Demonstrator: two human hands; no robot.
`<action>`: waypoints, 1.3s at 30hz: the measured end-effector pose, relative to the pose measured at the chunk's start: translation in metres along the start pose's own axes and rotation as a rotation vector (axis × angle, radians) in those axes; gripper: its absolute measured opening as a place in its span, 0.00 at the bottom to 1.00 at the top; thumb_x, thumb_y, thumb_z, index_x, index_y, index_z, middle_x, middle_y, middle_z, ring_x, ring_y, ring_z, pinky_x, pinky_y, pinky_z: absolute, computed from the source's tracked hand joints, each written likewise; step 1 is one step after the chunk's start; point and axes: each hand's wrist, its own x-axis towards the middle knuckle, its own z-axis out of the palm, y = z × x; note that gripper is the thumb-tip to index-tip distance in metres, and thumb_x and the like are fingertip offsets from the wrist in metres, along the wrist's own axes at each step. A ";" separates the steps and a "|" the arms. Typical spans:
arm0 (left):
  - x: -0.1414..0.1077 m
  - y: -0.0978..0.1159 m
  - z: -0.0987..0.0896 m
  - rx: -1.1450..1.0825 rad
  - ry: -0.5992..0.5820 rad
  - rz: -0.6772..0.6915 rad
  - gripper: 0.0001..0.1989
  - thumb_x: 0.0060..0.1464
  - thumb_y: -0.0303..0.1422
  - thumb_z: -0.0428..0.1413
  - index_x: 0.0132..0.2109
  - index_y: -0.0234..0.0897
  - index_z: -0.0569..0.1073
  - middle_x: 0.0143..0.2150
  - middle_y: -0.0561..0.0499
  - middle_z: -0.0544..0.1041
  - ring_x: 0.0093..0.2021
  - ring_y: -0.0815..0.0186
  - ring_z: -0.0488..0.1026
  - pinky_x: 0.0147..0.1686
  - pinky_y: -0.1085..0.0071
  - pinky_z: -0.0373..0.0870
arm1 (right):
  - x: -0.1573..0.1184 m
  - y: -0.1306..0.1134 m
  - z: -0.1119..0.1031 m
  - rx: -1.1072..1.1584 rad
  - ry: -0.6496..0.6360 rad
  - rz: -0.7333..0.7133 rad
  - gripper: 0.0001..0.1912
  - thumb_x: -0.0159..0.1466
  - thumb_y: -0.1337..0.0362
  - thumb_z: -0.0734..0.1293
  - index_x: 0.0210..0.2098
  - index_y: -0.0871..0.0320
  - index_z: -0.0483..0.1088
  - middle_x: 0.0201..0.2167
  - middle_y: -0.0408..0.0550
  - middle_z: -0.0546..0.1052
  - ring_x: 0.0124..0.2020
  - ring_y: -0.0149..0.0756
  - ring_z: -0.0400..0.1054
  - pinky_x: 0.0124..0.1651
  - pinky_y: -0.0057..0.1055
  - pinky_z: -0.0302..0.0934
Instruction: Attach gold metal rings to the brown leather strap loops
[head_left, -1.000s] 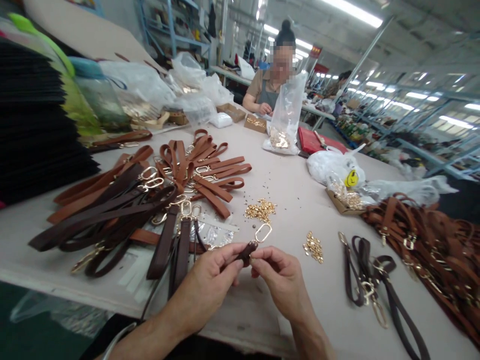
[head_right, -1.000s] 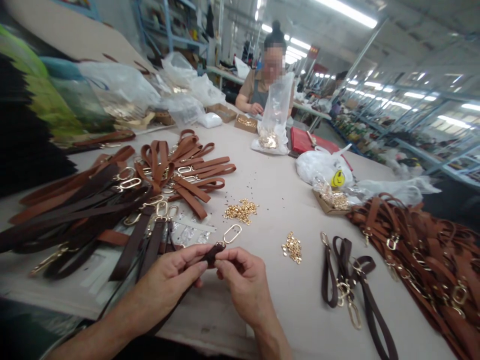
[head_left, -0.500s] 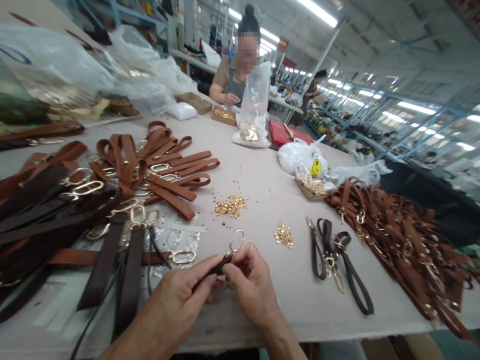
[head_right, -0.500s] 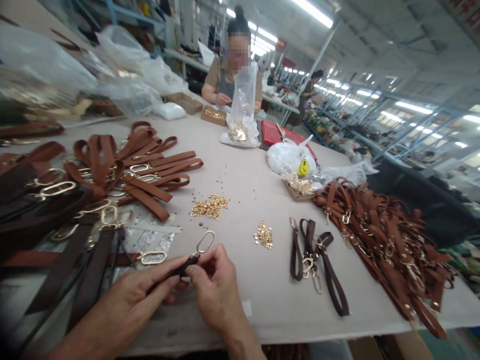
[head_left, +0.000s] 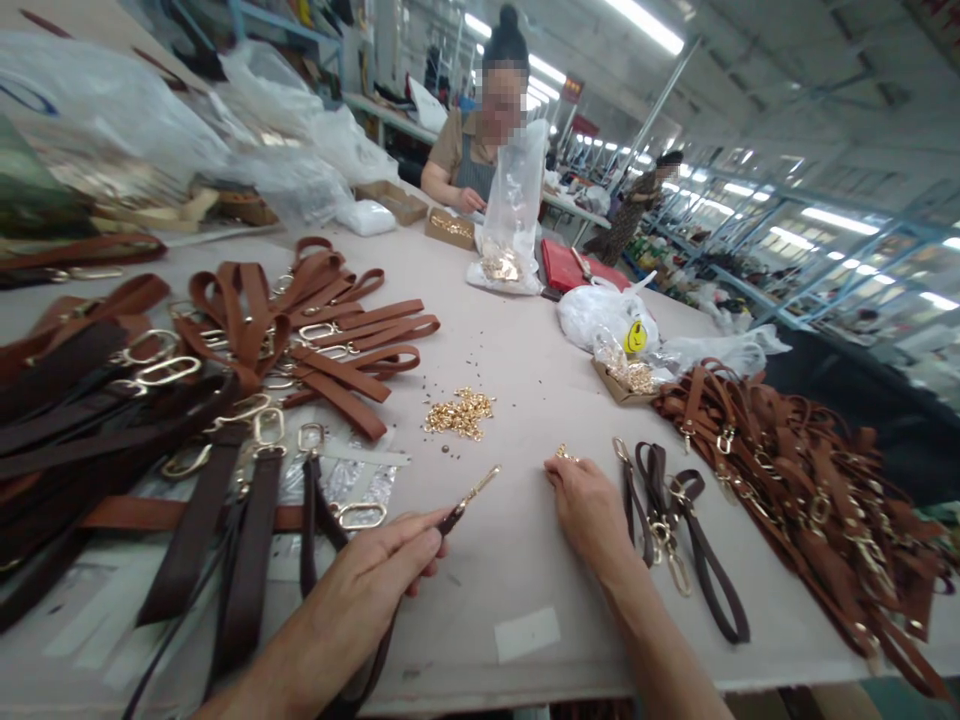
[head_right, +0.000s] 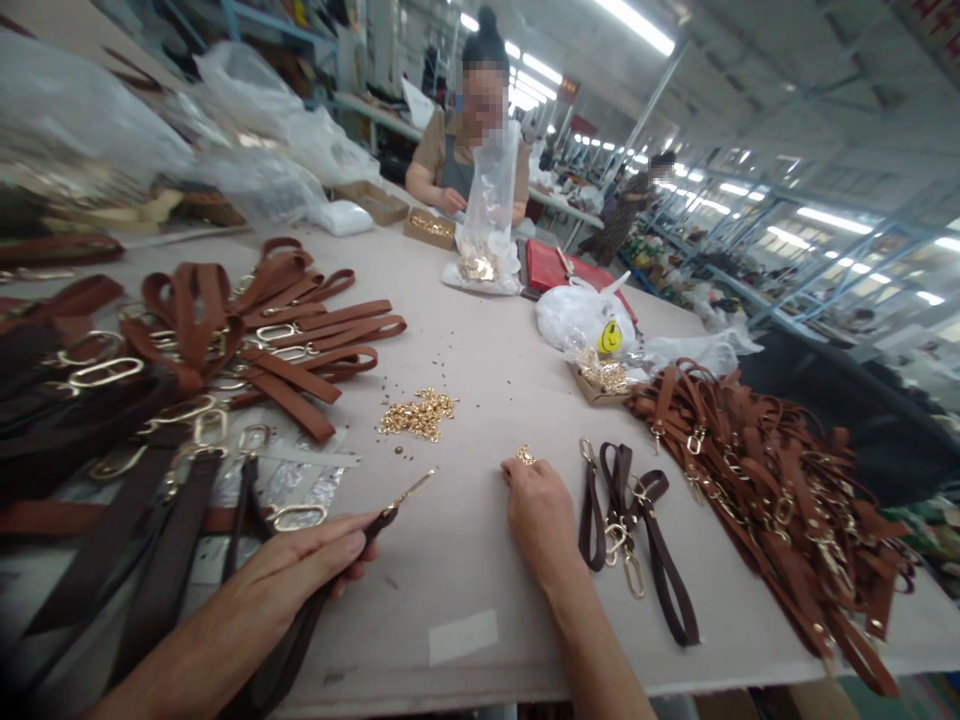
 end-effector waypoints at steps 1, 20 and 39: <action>0.000 0.001 0.001 -0.046 -0.022 -0.008 0.17 0.57 0.41 0.56 0.50 0.42 0.80 0.38 0.51 0.81 0.40 0.59 0.74 0.40 0.69 0.67 | 0.002 0.000 0.001 -0.014 -0.018 -0.002 0.12 0.68 0.70 0.60 0.42 0.55 0.74 0.36 0.51 0.80 0.42 0.42 0.69 0.47 0.34 0.60; 0.000 0.004 0.005 -0.225 0.027 0.085 0.08 0.46 0.28 0.59 0.36 0.36 0.78 0.27 0.57 0.74 0.28 0.69 0.68 0.29 0.74 0.62 | 0.008 -0.005 -0.009 0.221 -0.075 0.076 0.07 0.59 0.66 0.64 0.37 0.56 0.72 0.32 0.46 0.79 0.35 0.39 0.73 0.40 0.34 0.64; -0.002 -0.010 0.007 0.087 0.156 0.366 0.07 0.54 0.27 0.56 0.37 0.39 0.79 0.33 0.52 0.76 0.35 0.63 0.72 0.37 0.70 0.66 | -0.046 -0.120 0.015 0.959 0.238 0.038 0.05 0.62 0.68 0.70 0.31 0.53 0.71 0.30 0.41 0.76 0.35 0.33 0.72 0.42 0.29 0.66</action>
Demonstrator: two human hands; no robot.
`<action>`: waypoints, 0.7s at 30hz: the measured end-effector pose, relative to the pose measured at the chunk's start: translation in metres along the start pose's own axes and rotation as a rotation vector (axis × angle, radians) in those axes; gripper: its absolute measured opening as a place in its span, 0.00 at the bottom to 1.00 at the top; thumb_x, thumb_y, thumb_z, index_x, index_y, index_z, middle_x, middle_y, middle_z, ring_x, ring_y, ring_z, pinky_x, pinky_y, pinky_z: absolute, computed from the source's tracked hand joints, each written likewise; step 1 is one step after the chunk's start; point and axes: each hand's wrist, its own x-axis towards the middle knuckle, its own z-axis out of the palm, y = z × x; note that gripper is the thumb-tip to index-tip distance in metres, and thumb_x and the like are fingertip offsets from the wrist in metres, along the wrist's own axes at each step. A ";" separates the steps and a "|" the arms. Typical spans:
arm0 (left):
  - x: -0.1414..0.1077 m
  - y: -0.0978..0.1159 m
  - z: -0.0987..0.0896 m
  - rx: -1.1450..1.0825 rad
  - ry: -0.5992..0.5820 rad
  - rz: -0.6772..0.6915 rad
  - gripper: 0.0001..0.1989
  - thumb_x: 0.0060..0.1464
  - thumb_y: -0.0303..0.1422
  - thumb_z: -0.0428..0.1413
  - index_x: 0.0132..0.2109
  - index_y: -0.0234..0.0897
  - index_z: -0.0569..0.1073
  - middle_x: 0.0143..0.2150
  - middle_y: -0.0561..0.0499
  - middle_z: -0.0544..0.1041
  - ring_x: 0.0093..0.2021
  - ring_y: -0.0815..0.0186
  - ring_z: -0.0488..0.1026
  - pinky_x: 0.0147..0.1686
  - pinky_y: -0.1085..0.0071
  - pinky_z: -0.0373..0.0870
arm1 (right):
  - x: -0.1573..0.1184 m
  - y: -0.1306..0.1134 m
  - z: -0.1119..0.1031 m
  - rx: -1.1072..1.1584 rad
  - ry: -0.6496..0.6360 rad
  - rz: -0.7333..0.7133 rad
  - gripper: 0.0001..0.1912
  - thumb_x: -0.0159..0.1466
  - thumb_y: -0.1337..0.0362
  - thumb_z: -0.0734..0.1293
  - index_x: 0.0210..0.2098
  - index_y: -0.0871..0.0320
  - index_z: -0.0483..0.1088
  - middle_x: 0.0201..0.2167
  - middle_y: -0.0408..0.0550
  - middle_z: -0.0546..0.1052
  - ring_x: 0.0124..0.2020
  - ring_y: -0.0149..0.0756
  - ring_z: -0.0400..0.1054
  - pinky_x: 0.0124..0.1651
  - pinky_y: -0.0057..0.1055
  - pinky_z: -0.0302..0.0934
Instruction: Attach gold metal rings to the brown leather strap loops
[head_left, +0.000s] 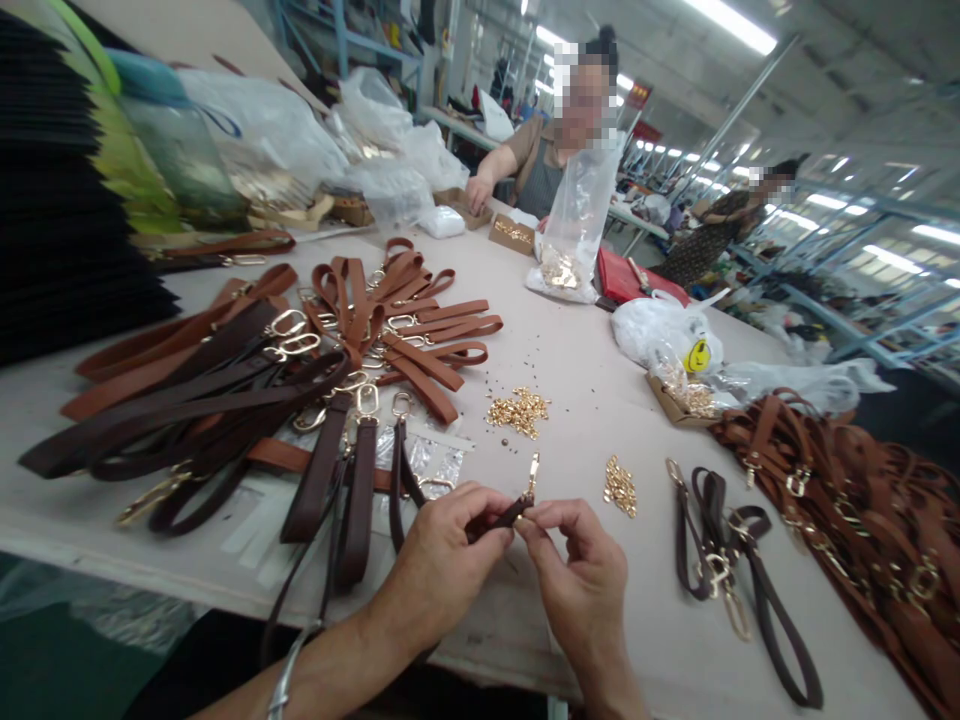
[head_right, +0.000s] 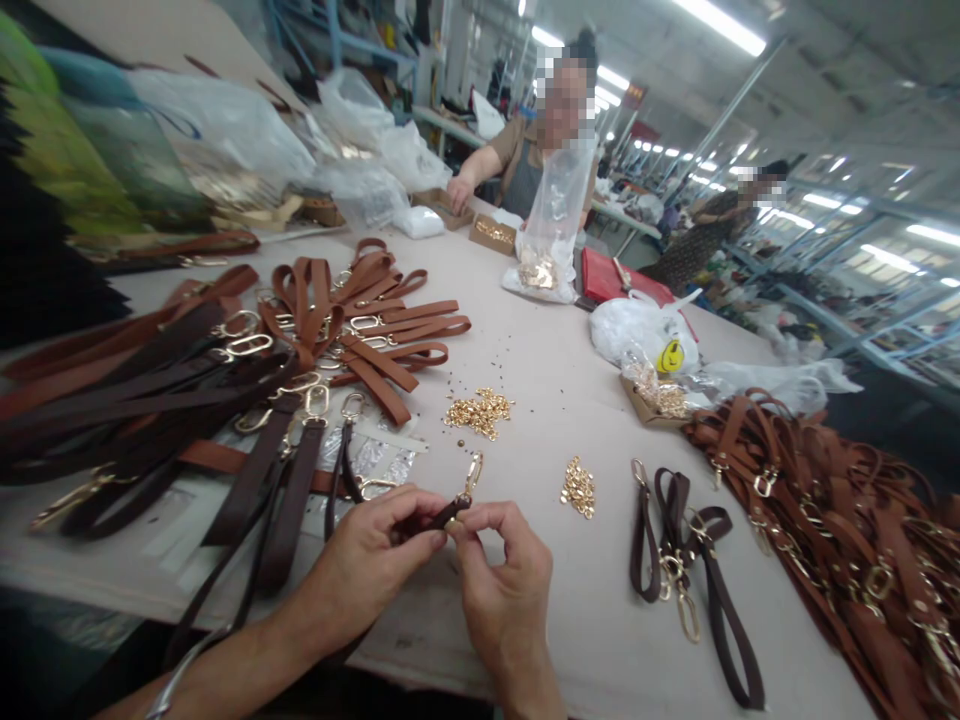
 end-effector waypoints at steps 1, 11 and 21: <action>-0.001 0.000 0.000 0.025 0.001 0.027 0.07 0.54 0.26 0.56 0.37 0.39 0.79 0.32 0.52 0.76 0.35 0.64 0.72 0.37 0.70 0.66 | -0.001 0.000 0.001 0.028 0.025 0.029 0.05 0.61 0.67 0.71 0.31 0.53 0.70 0.30 0.40 0.75 0.34 0.32 0.71 0.41 0.29 0.66; -0.004 0.018 -0.003 0.329 -0.153 0.197 0.11 0.57 0.23 0.52 0.41 0.40 0.76 0.37 0.52 0.76 0.39 0.65 0.74 0.41 0.70 0.67 | -0.017 0.002 0.003 0.433 0.118 0.354 0.20 0.58 0.60 0.74 0.45 0.53 0.63 0.35 0.44 0.78 0.35 0.34 0.74 0.38 0.30 0.71; 0.039 0.008 -0.081 1.264 0.121 0.020 0.18 0.59 0.42 0.53 0.49 0.32 0.69 0.45 0.37 0.76 0.47 0.45 0.74 0.41 0.57 0.71 | 0.022 0.054 -0.212 -0.248 0.214 0.525 0.26 0.45 0.53 0.76 0.38 0.56 0.68 0.28 0.47 0.79 0.29 0.42 0.74 0.32 0.35 0.70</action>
